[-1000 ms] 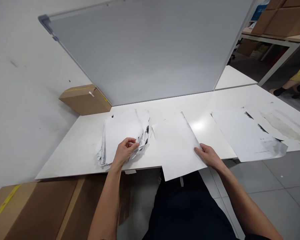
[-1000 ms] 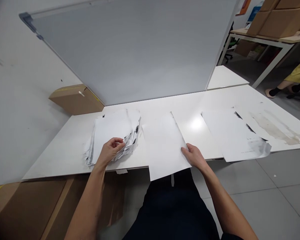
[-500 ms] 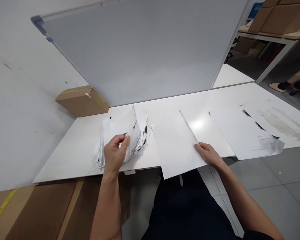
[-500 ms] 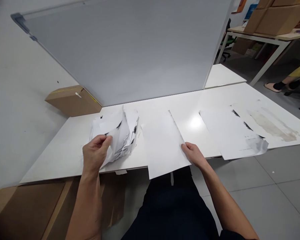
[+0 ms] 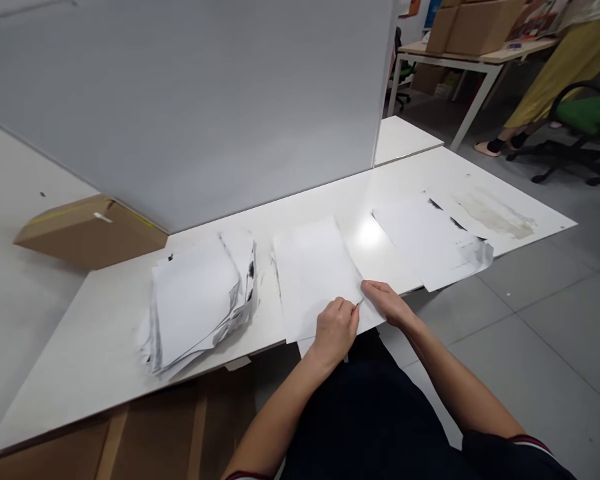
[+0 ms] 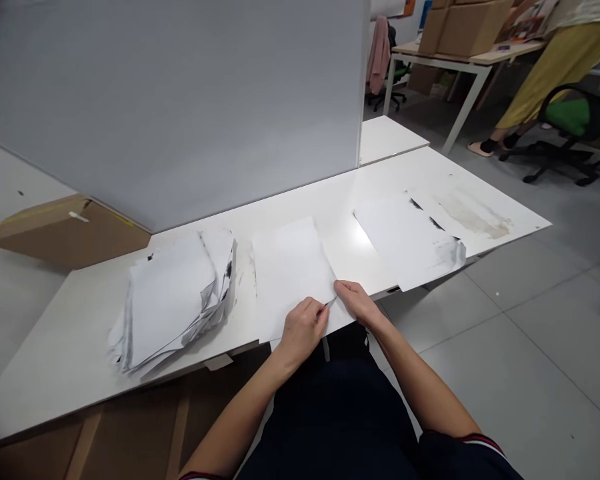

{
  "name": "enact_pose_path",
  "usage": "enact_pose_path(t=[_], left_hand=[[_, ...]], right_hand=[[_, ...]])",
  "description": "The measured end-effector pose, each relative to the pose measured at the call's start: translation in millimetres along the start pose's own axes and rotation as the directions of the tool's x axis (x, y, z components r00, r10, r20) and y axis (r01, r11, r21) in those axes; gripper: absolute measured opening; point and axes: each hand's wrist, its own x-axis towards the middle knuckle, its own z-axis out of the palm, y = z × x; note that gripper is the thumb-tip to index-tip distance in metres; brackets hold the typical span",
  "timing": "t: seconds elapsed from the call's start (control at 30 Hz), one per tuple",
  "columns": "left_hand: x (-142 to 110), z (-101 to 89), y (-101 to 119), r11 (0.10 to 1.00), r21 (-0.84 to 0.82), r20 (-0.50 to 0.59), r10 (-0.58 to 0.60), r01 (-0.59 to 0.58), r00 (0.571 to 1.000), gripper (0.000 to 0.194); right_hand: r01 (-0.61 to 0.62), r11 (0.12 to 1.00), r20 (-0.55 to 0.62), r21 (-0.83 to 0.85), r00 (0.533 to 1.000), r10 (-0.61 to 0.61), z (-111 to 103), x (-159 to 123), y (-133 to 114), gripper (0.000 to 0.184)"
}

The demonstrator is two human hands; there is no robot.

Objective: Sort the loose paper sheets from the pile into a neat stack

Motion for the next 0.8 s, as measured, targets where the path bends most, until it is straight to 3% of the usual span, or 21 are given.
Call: enact_pose_path(t=[0.13,0.23,0.33,0.4,0.47,0.5,0.67,0.73,0.8], left_hand=[[-2,25.3,13,0.998,0.063,0.009,0.017,-0.018,1.0,0.022],[-4,30.1,17,0.999,0.024,0.061,0.041,-0.042,0.997,0.018],[-2,15.3,-3,1.0,-0.023,0.037,0.012,-0.011,0.999,0.024],[0,-0.2,-30,0.994,0.04,-0.079,-0.099,0.102,0.992,0.028],[-1,-11.5,-59,0.955,0.127,-0.24,-0.233,0.268,0.943,0.036],[-3,-13.8,-71,0.937,0.158,-0.252,-0.266,0.311,0.93,0.039],[-11,-11.5,-93,0.925,0.247,-0.102,-0.273,0.29,0.957,0.043],[-3,-22.3,-95,0.929,0.227,-0.178,-0.255,0.292,0.95,0.044],[14,-44.5,-97,0.947,0.16,-0.288,-0.226,0.279,0.931,0.052]], right_hand=[[0.035,0.995,0.045,0.092,0.998,-0.039,-3,-5,3,0.033],[0.038,0.996,0.114,0.074,0.992,-0.047,-8,-6,3,0.023],[-0.001,1.0,0.111,0.003,0.994,0.0,-18,-5,3,0.018],[-0.011,0.999,0.101,-0.053,0.995,0.016,-24,-5,2,0.018],[0.013,0.989,0.078,-0.145,0.997,-0.001,-27,-6,1,0.018],[0.035,0.978,0.063,-0.204,0.998,-0.023,-27,-6,0,0.018],[0.104,0.877,0.009,-0.469,0.994,-0.113,-22,-11,-9,0.021],[0.144,0.826,0.023,-0.544,0.987,-0.157,-26,-13,-18,0.026],[0.214,0.765,0.073,-0.608,0.974,-0.215,-33,-15,-32,0.03]])
